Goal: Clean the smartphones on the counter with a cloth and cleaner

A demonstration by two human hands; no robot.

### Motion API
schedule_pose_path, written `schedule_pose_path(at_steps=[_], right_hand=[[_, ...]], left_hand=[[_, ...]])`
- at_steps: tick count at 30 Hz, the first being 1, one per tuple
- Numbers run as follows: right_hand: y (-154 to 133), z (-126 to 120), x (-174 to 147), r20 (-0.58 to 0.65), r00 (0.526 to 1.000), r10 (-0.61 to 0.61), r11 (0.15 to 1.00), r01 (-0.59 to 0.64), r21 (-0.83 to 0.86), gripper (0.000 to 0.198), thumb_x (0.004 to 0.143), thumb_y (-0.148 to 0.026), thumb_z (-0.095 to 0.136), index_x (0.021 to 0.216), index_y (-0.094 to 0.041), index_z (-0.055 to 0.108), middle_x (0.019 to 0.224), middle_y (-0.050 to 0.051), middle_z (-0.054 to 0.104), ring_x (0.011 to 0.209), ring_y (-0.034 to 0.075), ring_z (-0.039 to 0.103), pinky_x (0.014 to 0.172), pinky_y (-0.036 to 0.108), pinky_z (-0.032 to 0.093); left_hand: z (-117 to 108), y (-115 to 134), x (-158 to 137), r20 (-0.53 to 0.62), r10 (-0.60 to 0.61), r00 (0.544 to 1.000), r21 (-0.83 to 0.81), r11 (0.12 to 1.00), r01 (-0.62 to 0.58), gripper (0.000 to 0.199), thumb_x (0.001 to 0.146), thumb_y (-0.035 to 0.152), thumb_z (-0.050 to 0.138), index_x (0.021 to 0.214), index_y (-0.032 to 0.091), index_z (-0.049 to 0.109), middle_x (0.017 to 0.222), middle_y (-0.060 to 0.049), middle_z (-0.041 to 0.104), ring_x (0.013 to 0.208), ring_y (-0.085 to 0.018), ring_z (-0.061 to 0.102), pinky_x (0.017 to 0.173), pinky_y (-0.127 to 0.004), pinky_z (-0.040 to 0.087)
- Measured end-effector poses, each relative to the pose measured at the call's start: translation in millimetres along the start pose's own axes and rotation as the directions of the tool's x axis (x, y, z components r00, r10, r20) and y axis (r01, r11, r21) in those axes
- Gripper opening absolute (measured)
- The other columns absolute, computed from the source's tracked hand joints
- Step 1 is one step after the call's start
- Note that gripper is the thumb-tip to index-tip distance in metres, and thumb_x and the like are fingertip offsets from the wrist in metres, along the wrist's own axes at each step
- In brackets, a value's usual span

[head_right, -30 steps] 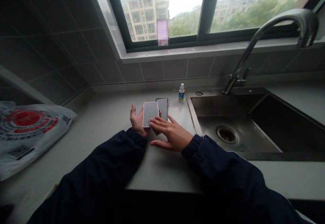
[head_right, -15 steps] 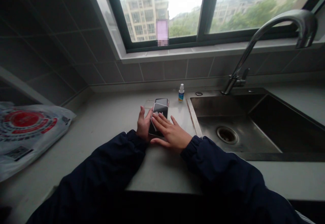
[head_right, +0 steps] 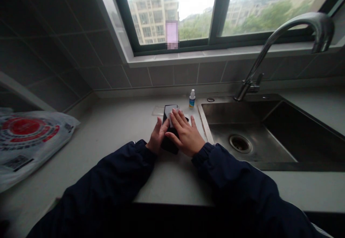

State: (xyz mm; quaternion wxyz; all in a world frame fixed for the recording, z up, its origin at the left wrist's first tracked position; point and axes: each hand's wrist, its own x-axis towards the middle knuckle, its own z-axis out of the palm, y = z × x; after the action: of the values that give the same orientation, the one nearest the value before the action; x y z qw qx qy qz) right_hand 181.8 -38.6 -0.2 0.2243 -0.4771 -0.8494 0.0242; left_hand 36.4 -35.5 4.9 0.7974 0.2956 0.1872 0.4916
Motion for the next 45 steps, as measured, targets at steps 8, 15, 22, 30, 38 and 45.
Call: schedule_pose_path(at_steps=[8,15,22,30,38,45], right_hand=[[2.7,-4.5,1.8,-0.040,0.999,0.022,0.999,-0.020,0.036,0.077,0.104,-0.051,0.041,0.164,-0.028,-0.002,0.171,0.009,0.014,0.158,0.032,0.014,0.120,0.068,0.021],[4.9,-3.1,1.2,-0.087,0.995,0.052,0.999,-0.050,0.021,0.069,0.105,-0.048,0.039,0.164,-0.025,0.012,0.168,0.011,0.023,0.156,0.031,0.021,0.121,0.069,0.016],[7.5,0.7,1.2,-0.062,0.997,0.052,0.997,-0.049,0.056,0.072,0.103,-0.052,0.039,0.163,-0.016,0.021,0.168,0.014,0.021,0.157,0.032,0.016,0.122,0.064,0.023],[4.5,3.2,-0.6,0.014,1.000,-0.006,0.996,0.005,0.091,0.085,0.101,-0.060,0.042,0.165,-0.021,0.002,0.171,0.013,0.011,0.158,0.033,0.006,0.122,0.066,0.017],[-6.1,-0.9,-3.1,0.090,0.984,-0.156,0.984,0.148,0.095,0.091,0.098,-0.065,0.044,0.164,-0.023,-0.003,0.170,0.013,0.009,0.158,0.032,0.004,0.123,0.064,0.015],[-10.0,-1.7,-3.3,0.095,0.989,-0.110,0.993,0.106,0.042,0.085,0.101,-0.064,0.038,0.164,-0.021,0.001,0.170,0.012,0.010,0.158,0.030,0.007,0.124,0.062,0.015]], left_hand=[[-5.9,3.4,-0.6,0.038,0.082,0.996,0.061,0.995,-0.084,0.065,0.095,0.067,0.045,0.145,0.025,0.055,0.145,-0.013,0.059,0.130,-0.036,0.059,0.108,-0.053,0.048],[-7.9,10.0,-2.2,0.002,0.036,0.999,0.037,0.999,-0.036,0.071,0.093,0.073,0.041,0.144,0.025,0.054,0.131,-0.015,0.066,0.114,-0.035,0.068,0.094,-0.054,0.056],[-5.4,10.5,-2.6,0.024,0.056,0.998,0.020,0.998,-0.057,0.077,0.093,0.076,0.036,0.146,0.022,0.052,0.138,-0.016,0.063,0.124,-0.036,0.062,0.105,-0.053,0.049],[-0.3,4.8,-1.8,-0.014,0.012,1.000,-0.067,0.998,-0.012,0.071,0.101,0.065,0.027,0.147,0.019,0.054,0.147,-0.013,0.057,0.146,-0.031,0.043,0.121,-0.047,0.032],[-8.0,-1.4,0.7,-0.068,-0.020,0.997,-0.091,0.996,0.014,0.072,0.098,0.068,0.035,0.149,0.020,0.052,0.148,-0.014,0.056,0.148,-0.032,0.040,0.122,-0.049,0.032],[2.0,1.3,-2.0,-0.107,0.043,0.993,-0.074,0.996,-0.052,0.073,0.100,0.066,0.028,0.146,0.015,0.052,0.146,-0.016,0.057,0.144,-0.031,0.046,0.121,-0.045,0.034]])
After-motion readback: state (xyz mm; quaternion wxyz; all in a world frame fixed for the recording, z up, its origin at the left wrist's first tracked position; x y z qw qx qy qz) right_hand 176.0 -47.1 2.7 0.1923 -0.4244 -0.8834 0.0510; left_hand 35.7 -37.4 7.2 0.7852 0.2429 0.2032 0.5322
